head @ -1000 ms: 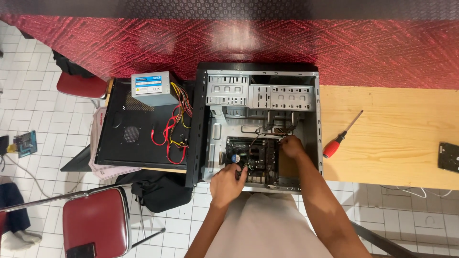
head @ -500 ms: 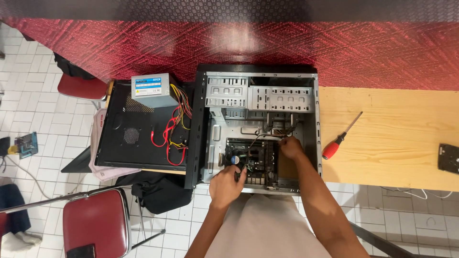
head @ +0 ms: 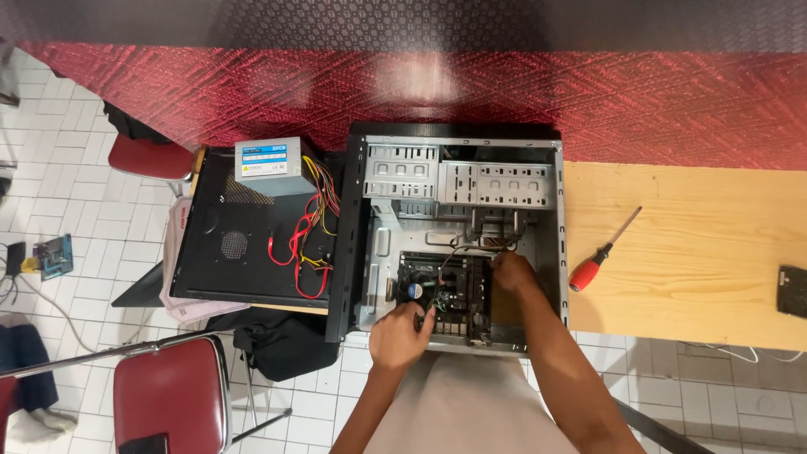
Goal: Connecting internal power and signal cables to a motherboard inside a PC case.
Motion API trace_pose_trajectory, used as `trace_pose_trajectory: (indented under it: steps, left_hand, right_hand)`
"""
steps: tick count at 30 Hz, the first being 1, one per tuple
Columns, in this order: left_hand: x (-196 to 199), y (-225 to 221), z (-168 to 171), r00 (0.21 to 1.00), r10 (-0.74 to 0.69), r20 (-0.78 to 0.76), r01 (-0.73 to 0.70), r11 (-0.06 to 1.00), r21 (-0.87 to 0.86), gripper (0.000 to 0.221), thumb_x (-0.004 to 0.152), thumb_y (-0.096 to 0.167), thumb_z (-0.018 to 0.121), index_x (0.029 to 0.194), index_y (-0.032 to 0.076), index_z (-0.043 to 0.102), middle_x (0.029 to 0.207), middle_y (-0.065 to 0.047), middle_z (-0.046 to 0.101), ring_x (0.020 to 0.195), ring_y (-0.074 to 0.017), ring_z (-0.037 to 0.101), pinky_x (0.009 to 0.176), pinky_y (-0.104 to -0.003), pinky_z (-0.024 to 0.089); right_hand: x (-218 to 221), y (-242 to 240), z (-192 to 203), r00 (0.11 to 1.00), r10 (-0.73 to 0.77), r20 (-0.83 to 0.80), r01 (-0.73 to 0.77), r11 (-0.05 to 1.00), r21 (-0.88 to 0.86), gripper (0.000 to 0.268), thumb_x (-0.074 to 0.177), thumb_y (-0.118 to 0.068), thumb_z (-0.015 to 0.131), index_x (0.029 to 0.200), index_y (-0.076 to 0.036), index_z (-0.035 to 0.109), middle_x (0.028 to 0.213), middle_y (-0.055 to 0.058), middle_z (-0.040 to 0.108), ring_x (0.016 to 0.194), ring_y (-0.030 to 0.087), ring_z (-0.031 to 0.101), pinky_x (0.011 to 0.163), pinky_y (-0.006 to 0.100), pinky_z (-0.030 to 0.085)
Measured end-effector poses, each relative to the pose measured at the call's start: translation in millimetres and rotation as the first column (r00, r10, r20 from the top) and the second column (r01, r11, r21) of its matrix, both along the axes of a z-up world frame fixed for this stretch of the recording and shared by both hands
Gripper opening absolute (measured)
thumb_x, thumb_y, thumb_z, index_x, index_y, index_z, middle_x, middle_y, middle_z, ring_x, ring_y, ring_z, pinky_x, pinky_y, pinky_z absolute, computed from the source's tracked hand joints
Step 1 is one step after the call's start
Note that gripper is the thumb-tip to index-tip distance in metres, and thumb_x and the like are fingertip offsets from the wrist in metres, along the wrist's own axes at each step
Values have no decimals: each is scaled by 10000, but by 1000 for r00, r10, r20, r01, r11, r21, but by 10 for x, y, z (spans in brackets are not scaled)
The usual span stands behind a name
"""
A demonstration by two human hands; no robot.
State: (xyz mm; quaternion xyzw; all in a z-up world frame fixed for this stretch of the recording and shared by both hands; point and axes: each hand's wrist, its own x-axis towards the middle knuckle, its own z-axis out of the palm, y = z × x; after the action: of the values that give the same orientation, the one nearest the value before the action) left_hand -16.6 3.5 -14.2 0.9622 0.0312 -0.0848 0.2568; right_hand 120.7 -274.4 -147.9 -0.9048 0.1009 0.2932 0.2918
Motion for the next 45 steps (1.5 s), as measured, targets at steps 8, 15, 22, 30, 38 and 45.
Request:
trace_pose_trajectory:
  steps: [8,15,22,30,38,45]
  left_hand:
    - [28,-37,102,997,14,-82,-12,1000,22,428,992,575,482,893,211,684,773,-3,711,616,-229,680,543,-402,516]
    - [31,-1,-82,986,-57,158,61,998,-19,337,962,449,623,778,168,650,687,-35,658,569,-280,650,455,-446,499]
    - [230,-35,260,934,-22,-356,33,999,23,398,997,559,532,910,190,654,846,-30,709,750,-277,690,647,-446,539]
    - [229,-48,274,947,59,-317,-55,998,20,391,971,585,562,866,222,660,880,-29,730,837,-306,704,714,-484,529]
    - [164,-20,135,968,111,-223,-116,993,-11,379,958,582,599,814,235,646,705,37,691,721,-237,676,616,-435,521]
    - [257,-45,266,938,124,-323,-115,992,48,383,966,600,577,853,244,657,754,42,687,759,-242,676,662,-444,516]
  right_hand:
    - [13,202,508,983,-102,-152,92,993,-70,319,912,-149,521,1137,-214,738,1219,92,719,1074,308,694,802,422,543]
    - [43,164,133,992,-35,-118,19,991,-135,393,912,-175,592,1298,-196,664,1216,101,733,1064,318,711,818,416,572]
    - [72,201,155,987,-24,-156,-4,984,-178,226,909,-159,612,1105,-179,725,1080,97,753,963,292,728,750,404,572]
    - [29,284,363,986,44,-161,-77,976,-205,232,926,-201,570,1085,-164,734,1085,99,749,950,318,726,748,450,580]
    - [9,284,341,964,186,-191,-230,943,-240,233,953,-191,504,1081,-138,692,1106,98,715,949,298,711,754,434,576]
    - [52,318,483,966,161,-201,-201,960,-195,243,975,-207,502,988,-119,728,1090,105,727,944,304,717,738,432,569]
